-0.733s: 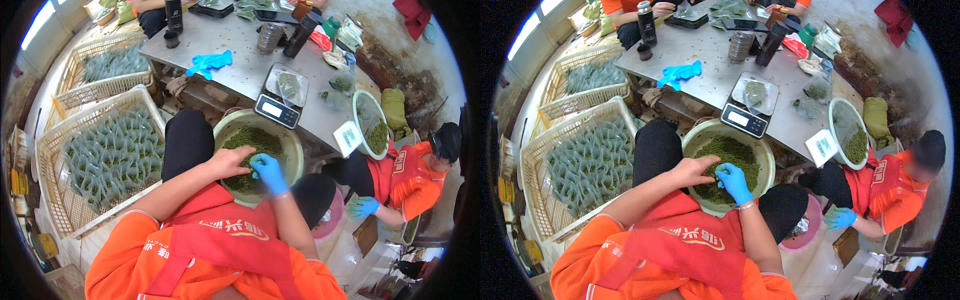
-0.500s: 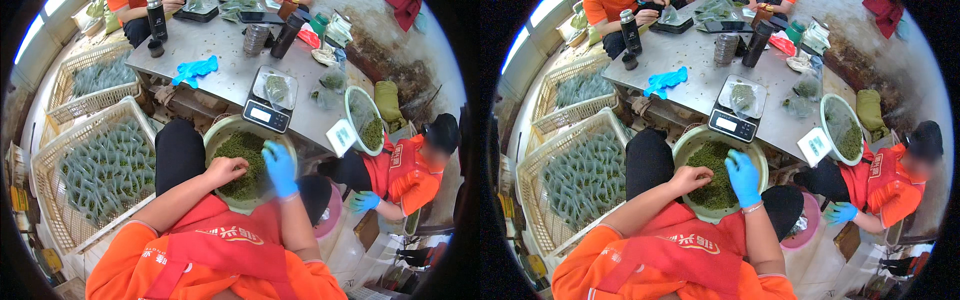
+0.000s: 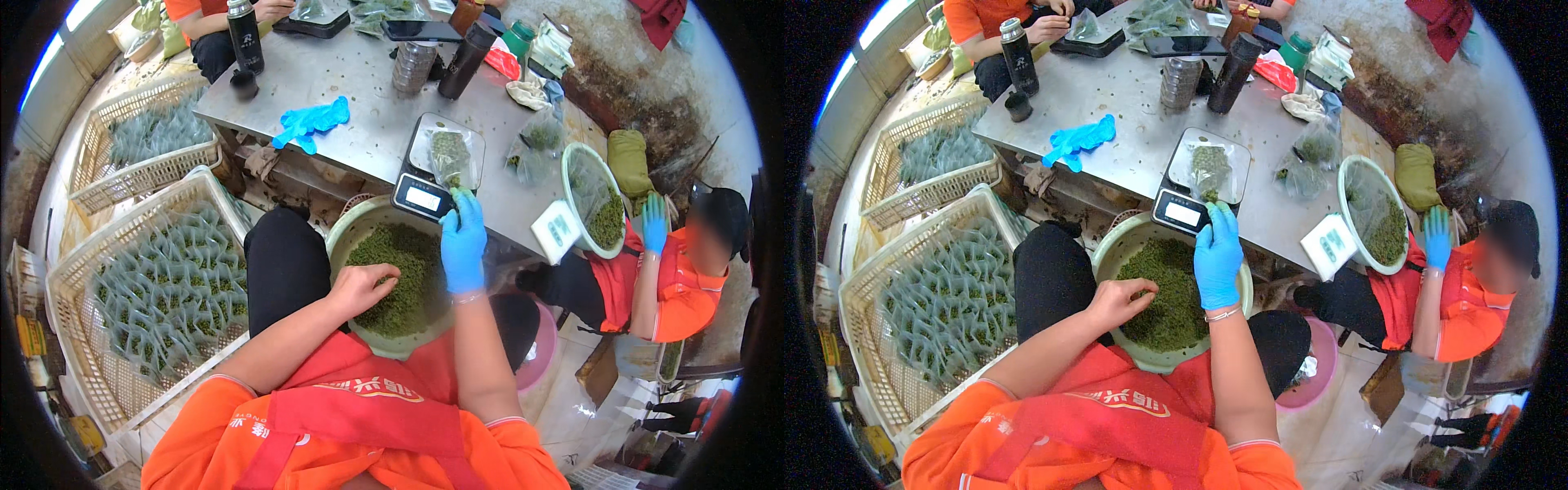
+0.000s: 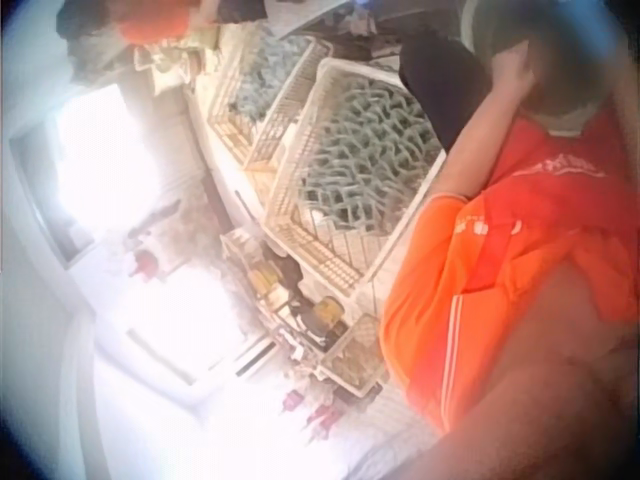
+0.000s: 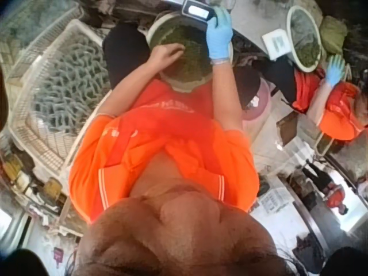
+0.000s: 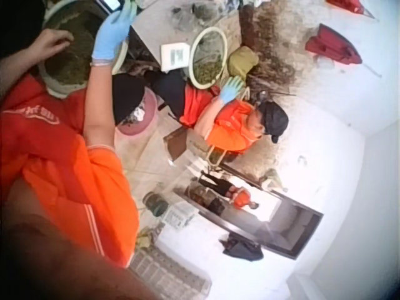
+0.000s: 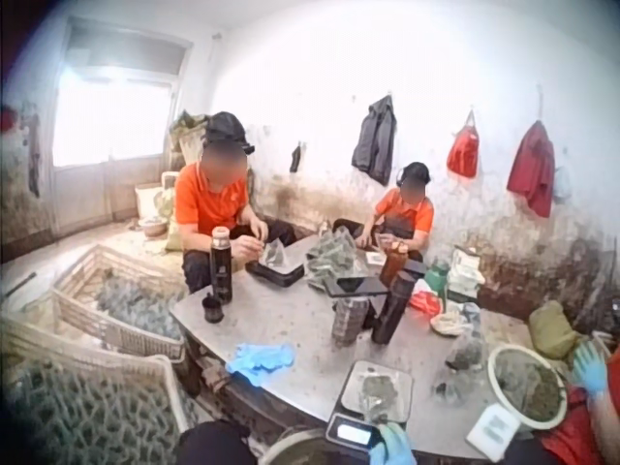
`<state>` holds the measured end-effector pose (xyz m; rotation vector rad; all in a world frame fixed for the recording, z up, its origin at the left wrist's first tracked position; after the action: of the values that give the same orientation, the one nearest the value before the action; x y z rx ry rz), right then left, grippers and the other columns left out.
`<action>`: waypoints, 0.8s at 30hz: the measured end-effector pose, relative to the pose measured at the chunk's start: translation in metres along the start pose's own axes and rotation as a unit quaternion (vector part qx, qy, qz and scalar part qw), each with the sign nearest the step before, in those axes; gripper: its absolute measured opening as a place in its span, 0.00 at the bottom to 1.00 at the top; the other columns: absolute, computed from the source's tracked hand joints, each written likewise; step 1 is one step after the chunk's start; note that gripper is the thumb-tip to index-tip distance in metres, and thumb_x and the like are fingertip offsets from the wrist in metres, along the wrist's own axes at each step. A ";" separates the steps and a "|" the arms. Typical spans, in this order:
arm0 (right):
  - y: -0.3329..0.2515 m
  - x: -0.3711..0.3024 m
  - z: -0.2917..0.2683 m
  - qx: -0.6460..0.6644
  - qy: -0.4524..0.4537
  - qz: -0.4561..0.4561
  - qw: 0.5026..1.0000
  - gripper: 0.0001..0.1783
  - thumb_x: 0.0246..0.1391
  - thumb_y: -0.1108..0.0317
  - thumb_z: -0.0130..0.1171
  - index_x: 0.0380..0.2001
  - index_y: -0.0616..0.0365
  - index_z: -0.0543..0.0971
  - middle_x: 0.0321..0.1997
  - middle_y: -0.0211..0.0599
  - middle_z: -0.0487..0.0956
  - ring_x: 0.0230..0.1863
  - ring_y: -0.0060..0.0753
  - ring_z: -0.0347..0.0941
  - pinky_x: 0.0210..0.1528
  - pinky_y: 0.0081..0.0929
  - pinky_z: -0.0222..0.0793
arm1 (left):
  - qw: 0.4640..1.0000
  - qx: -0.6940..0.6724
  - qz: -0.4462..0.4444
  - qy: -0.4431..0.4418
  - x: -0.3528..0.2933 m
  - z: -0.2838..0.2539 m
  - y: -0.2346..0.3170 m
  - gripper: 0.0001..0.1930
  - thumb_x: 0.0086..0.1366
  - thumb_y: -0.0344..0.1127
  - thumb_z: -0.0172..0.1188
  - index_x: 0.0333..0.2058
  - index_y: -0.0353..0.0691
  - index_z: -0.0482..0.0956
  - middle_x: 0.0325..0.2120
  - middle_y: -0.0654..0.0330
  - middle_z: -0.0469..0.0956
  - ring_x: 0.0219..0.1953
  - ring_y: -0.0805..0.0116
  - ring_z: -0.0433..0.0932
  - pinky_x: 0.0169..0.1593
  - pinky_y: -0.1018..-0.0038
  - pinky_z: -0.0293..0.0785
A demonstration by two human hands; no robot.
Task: The person scoops green tea leaves from a bowl into small plastic bags, weighs each bag on a digital scale, and places the filled bags into a crate. The process is repeated continuously with another worker performing similar actions nearby.
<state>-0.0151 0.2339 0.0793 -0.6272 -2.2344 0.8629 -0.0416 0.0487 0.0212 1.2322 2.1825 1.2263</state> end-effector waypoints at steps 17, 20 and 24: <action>-0.008 -0.064 -0.012 0.233 -0.022 0.100 0.967 0.07 0.49 0.80 0.56 0.34 0.63 0.76 0.38 0.33 0.73 0.30 0.20 0.71 0.32 0.17 0.69 | 0.977 -0.186 -0.027 0.096 0.009 -0.006 0.003 0.16 0.57 0.32 0.57 0.46 0.45 0.73 0.29 0.59 0.80 0.21 0.71 0.77 0.30 0.74 0.74; -0.008 -0.085 0.003 0.218 -0.101 0.091 0.967 0.07 0.49 0.79 0.58 0.33 0.62 0.75 0.34 0.32 0.74 0.31 0.20 0.72 0.31 0.17 0.72 | 0.979 -0.199 0.000 0.050 0.021 -0.007 0.014 0.19 0.59 0.29 0.56 0.50 0.40 0.70 0.34 0.60 0.79 0.25 0.74 0.77 0.32 0.77 0.74; 0.009 -0.094 0.018 0.341 -0.118 0.225 0.905 0.10 0.48 0.76 0.60 0.36 0.60 0.76 0.31 0.29 0.76 0.26 0.15 0.70 0.30 0.14 0.69 | 0.950 -0.282 -0.106 -0.081 0.014 0.029 -0.014 0.12 0.63 0.29 0.53 0.45 0.34 0.74 0.31 0.61 0.78 0.29 0.77 0.76 0.32 0.79 0.75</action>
<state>0.0367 0.1733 0.0250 -0.7217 -1.7986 1.9297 -0.0380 0.0719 -0.0046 0.8033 1.6245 1.4553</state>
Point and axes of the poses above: each hand's wrist, its own x-axis towards the middle knuckle, its own z-axis out of the palm, y = z × x, the point moved 9 cm from there along x, towards the middle knuckle
